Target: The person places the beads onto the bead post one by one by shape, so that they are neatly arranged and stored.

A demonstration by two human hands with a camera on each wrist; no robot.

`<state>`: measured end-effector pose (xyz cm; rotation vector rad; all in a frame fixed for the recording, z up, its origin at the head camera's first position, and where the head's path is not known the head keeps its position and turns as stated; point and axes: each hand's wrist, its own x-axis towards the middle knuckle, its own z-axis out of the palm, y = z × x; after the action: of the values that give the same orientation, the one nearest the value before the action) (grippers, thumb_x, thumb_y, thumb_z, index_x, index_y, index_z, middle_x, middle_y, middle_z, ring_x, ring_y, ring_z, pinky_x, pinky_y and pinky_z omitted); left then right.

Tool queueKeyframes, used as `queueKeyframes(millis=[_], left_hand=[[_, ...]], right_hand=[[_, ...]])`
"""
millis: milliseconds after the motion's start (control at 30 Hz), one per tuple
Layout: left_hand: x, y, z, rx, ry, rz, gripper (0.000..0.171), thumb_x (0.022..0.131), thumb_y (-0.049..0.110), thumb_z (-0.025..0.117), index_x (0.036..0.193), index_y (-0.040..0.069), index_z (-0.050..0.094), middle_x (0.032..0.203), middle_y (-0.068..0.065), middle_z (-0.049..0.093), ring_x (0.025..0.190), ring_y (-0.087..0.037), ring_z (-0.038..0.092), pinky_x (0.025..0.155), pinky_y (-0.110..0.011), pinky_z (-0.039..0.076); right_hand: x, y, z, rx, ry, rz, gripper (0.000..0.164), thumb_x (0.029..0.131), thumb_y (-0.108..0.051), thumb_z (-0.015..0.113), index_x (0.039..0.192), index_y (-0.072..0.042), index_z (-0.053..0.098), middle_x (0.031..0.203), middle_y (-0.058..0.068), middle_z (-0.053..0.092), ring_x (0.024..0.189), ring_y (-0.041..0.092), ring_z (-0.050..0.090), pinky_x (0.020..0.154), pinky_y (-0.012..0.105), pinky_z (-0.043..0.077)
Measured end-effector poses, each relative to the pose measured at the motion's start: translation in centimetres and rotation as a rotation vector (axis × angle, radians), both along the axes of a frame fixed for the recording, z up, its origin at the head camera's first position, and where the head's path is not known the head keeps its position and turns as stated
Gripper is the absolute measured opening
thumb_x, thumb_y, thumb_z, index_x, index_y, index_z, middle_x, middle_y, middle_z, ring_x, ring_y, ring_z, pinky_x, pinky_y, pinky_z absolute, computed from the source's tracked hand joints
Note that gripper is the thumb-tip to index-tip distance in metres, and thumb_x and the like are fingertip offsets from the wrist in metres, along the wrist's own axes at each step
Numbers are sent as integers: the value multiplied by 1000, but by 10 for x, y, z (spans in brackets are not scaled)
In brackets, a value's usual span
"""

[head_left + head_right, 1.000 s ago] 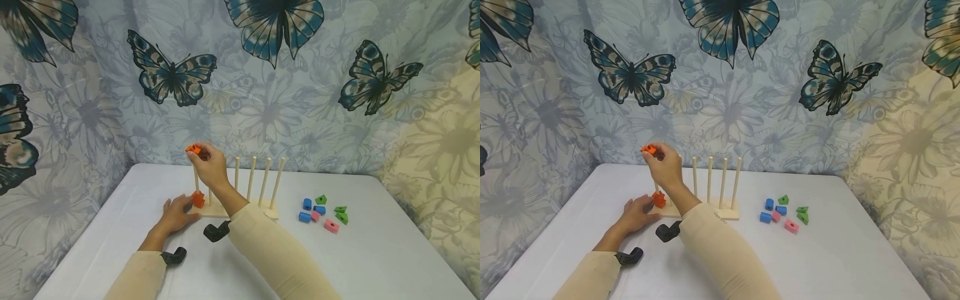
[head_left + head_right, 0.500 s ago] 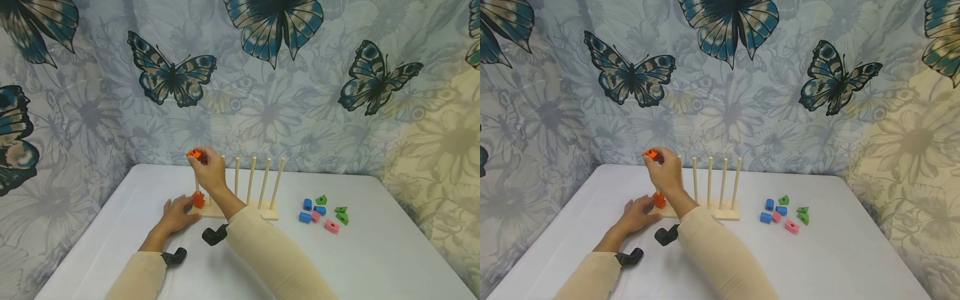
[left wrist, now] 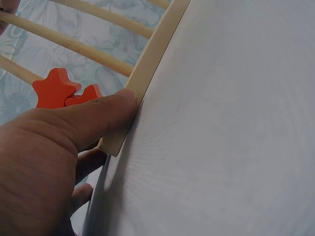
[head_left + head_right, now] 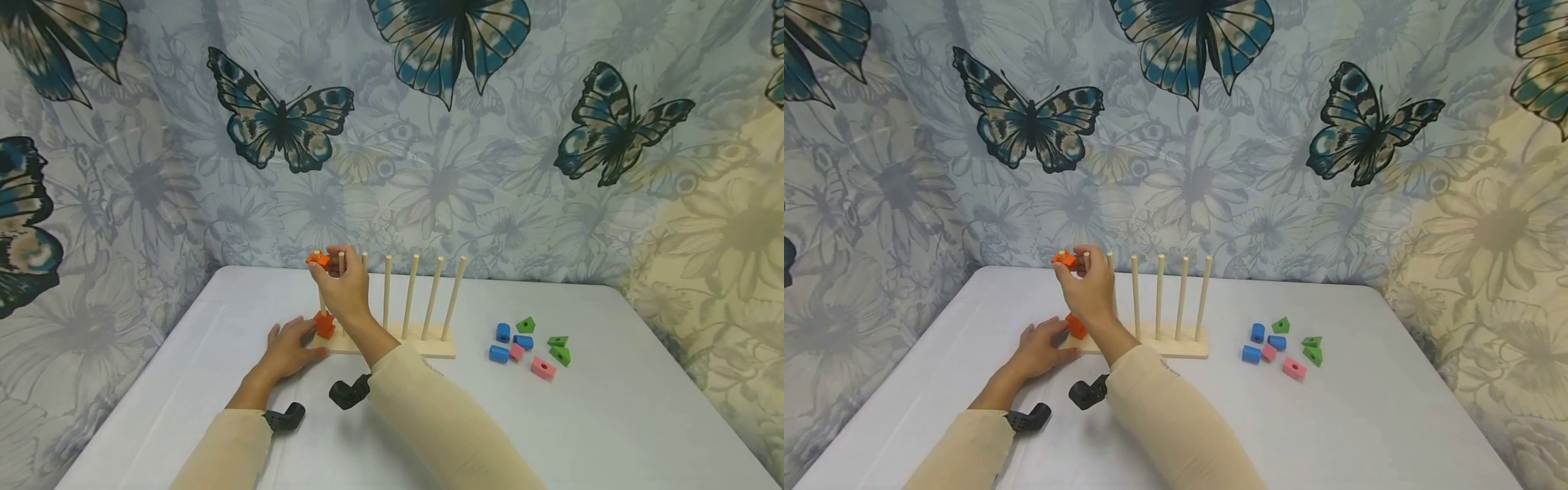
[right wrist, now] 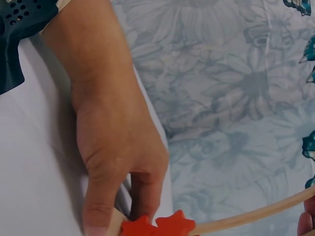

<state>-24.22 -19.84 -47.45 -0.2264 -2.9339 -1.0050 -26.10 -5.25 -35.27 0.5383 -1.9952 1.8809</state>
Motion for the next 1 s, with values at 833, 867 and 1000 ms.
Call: queueKeyframes(millis=[833,867,1000], left_hand=[[0,-2,-1,24,48,-23,69,76,34,81,134,4,57,135,-13,55,135,-37,33,108,-63,-1],[0,-2,-1,23,53,-25,69,76,34,81,134,4,58,135,-13,55,135,-37,34,108,-63,-1],[-1,-2,-4,12,65,-29,69,76,35,81,135,7,58,136,-12,55,135,-38,34,107,-64,0]], right_hand=[[4,0,-48,19,-183,-30,21,83,-13,74,99,-5,63,84,-2,64,82,13,60,79,30,50],[4,0,-50,31,-191,-37,21,83,-13,75,99,-6,63,84,-2,64,81,12,60,79,30,50],[6,0,-60,76,-225,-55,21,83,-13,76,98,-7,64,82,-4,63,80,10,59,79,30,48]])
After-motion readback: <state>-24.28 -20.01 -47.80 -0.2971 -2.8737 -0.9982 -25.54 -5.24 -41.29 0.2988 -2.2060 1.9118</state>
